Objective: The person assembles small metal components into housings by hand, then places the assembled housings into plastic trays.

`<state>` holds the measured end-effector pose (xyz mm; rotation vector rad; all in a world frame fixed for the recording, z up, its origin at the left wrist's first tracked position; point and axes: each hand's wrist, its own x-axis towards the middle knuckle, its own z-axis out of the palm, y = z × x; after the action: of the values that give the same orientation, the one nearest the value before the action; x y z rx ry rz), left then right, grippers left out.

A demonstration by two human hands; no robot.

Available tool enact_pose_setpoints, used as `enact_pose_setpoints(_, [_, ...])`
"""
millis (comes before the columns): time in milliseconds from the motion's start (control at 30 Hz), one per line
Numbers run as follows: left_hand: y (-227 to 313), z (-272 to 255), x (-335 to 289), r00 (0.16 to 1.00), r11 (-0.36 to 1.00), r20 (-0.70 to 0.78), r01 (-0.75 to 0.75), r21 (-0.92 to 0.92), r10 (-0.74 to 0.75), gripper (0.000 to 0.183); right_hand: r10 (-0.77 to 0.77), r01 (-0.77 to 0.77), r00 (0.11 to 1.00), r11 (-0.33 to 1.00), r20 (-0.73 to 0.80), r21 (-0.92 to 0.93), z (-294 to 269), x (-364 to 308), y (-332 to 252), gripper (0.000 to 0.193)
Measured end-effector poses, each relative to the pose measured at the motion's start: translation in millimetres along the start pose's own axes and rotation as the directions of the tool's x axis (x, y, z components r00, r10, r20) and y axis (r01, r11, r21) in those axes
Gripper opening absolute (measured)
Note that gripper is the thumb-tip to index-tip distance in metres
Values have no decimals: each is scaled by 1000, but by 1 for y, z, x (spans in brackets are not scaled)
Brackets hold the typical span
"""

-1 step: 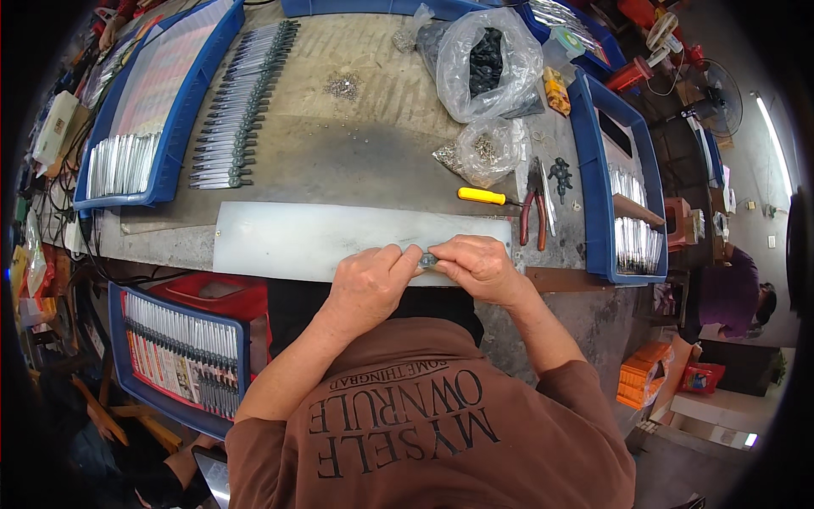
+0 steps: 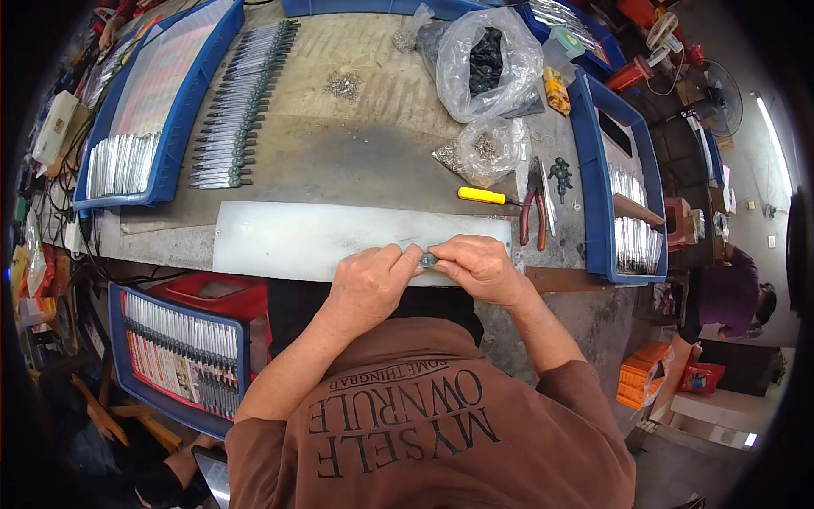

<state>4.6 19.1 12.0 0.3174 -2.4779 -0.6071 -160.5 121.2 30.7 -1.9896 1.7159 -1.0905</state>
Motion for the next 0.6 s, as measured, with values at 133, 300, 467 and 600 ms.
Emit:
enact_pose_setpoints(133, [0,1,0,1000,1000,-9,-1,-9,1,24,6,-6,1000,1000,-1,14,1,-1,1,17])
enact_pose_setpoints(300, [0,2,-1,1000,1000,-4,5,-1,-5,24,13,-13,1000,1000,9,-6,2,-2,1,17])
enact_pose_setpoints(467, [-3,-1,-1,1000,1000,7,-21,-21,21,23,-16,16,1000,1000,11,0,0,-1,1,18])
enact_pose_setpoints(600, [-4,-5,-1,997,999,65,-45,4,45,23,-35,35,999,999,25,-3,-2,-1,1,19])
